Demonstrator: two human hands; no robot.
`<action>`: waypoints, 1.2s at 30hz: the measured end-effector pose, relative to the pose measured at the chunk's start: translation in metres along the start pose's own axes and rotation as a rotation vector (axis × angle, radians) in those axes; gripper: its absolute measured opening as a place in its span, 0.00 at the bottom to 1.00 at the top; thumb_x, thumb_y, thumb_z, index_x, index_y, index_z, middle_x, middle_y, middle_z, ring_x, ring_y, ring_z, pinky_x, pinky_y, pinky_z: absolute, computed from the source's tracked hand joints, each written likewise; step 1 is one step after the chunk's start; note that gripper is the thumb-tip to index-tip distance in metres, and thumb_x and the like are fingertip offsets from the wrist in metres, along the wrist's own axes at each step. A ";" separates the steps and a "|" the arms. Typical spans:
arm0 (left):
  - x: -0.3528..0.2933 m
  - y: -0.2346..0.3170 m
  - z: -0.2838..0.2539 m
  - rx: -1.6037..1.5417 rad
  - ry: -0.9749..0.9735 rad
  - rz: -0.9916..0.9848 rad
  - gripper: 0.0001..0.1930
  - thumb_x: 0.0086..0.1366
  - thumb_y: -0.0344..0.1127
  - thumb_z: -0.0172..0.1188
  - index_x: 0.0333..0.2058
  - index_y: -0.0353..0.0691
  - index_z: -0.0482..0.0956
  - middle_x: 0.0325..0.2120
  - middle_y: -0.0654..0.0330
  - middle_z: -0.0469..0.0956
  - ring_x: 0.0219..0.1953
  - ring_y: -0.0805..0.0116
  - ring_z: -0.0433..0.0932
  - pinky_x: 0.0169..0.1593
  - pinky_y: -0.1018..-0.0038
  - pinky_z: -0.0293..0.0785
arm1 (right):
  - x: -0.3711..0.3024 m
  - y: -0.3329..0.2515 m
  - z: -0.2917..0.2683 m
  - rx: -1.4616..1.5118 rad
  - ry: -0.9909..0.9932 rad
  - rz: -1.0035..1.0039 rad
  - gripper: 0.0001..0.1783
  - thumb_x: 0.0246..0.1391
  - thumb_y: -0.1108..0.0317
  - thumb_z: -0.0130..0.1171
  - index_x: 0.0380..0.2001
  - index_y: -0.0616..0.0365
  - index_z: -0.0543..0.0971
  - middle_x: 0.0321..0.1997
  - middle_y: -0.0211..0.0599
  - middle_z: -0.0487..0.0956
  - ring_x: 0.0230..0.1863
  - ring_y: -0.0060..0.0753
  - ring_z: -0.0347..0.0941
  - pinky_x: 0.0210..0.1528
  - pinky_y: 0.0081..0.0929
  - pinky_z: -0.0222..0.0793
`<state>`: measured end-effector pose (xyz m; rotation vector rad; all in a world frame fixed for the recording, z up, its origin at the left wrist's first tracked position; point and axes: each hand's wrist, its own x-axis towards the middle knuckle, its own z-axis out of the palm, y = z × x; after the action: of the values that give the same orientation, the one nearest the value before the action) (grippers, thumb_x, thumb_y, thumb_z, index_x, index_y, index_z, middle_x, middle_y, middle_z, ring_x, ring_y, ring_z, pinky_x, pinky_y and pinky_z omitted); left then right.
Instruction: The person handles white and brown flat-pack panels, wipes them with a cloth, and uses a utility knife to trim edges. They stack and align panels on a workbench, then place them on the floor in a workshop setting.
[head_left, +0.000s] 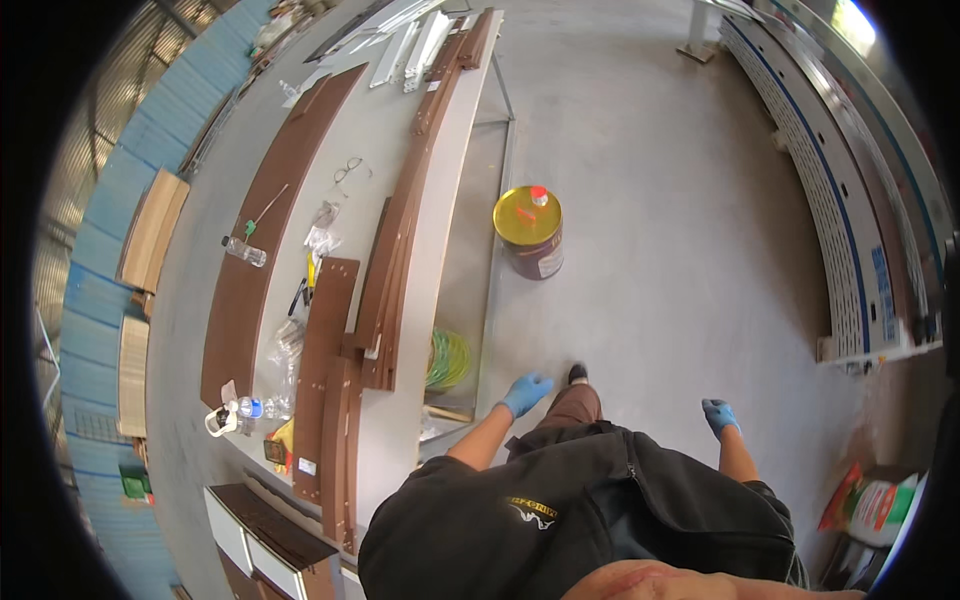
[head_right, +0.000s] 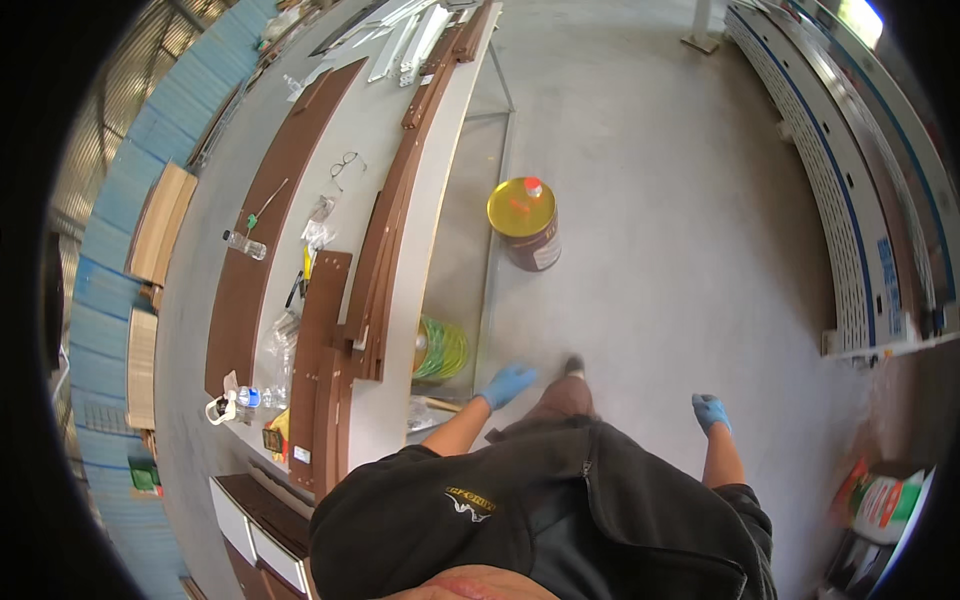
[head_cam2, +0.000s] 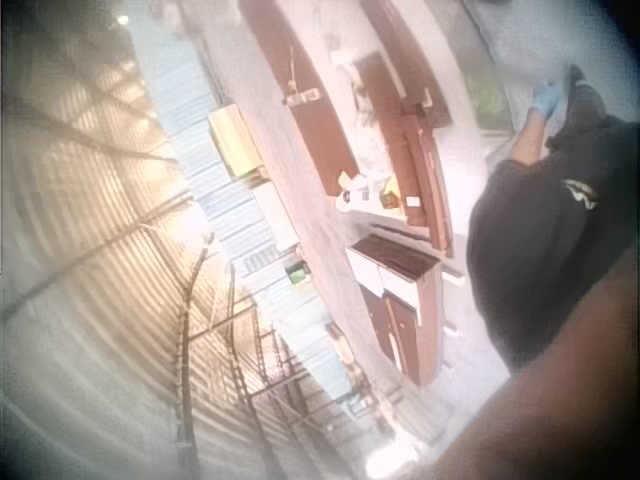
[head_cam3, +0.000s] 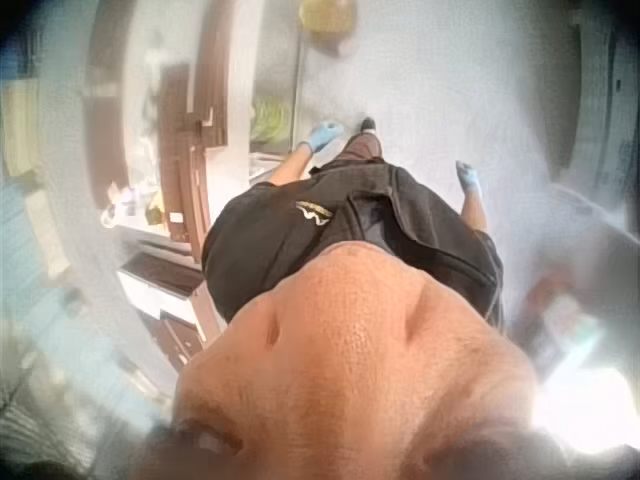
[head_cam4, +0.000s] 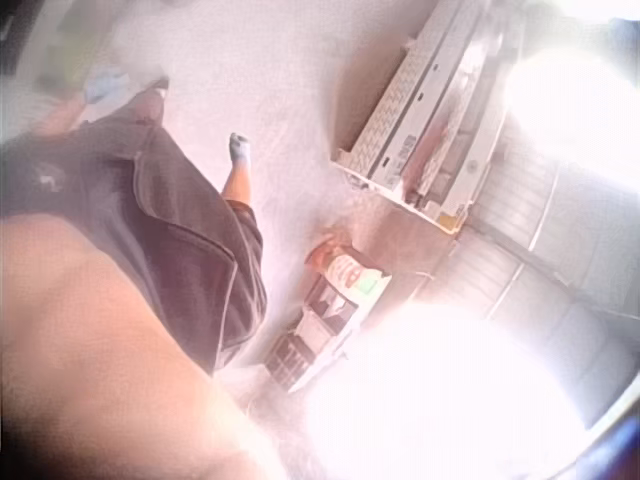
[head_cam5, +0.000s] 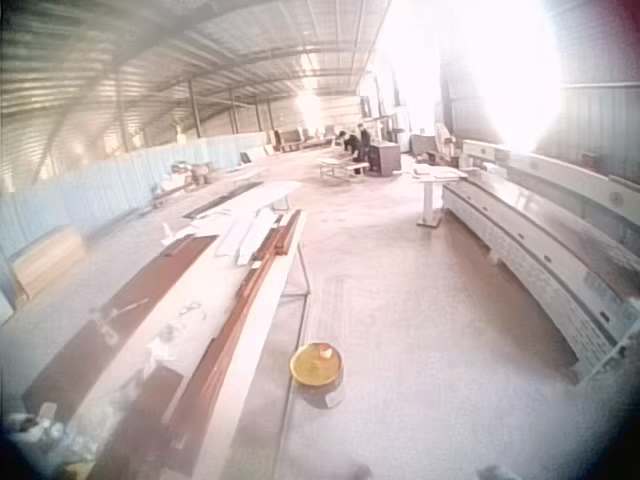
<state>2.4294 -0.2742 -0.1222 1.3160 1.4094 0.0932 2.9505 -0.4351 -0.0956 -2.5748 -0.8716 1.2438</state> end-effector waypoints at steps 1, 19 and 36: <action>0.018 0.005 -0.003 -0.037 0.003 0.003 0.28 0.72 0.54 0.59 0.57 0.36 0.81 0.51 0.52 0.84 0.55 0.64 0.80 0.61 0.64 0.73 | 0.029 -0.035 -0.015 -0.015 -0.001 -0.047 0.36 0.65 0.44 0.56 0.61 0.66 0.79 0.62 0.58 0.81 0.67 0.53 0.75 0.69 0.43 0.68; 0.451 0.394 -0.208 -0.121 0.171 0.178 0.27 0.68 0.54 0.59 0.54 0.36 0.82 0.51 0.44 0.85 0.54 0.51 0.83 0.59 0.61 0.76 | 0.435 -0.272 -0.156 0.052 -0.236 0.232 0.31 0.68 0.44 0.57 0.56 0.63 0.83 0.52 0.49 0.85 0.51 0.46 0.82 0.55 0.43 0.76; 0.652 0.530 -0.475 -0.206 1.067 0.216 0.20 0.70 0.40 0.62 0.54 0.32 0.82 0.54 0.43 0.83 0.58 0.45 0.81 0.63 0.60 0.75 | 0.793 -0.941 -0.272 -0.345 -0.136 -0.446 0.33 0.67 0.46 0.59 0.61 0.63 0.80 0.61 0.49 0.83 0.64 0.45 0.77 0.66 0.40 0.71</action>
<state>2.5961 0.6698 -0.0093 1.2720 2.0286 1.1958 3.1319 0.8117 -0.1003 -2.3402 -1.7077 1.2236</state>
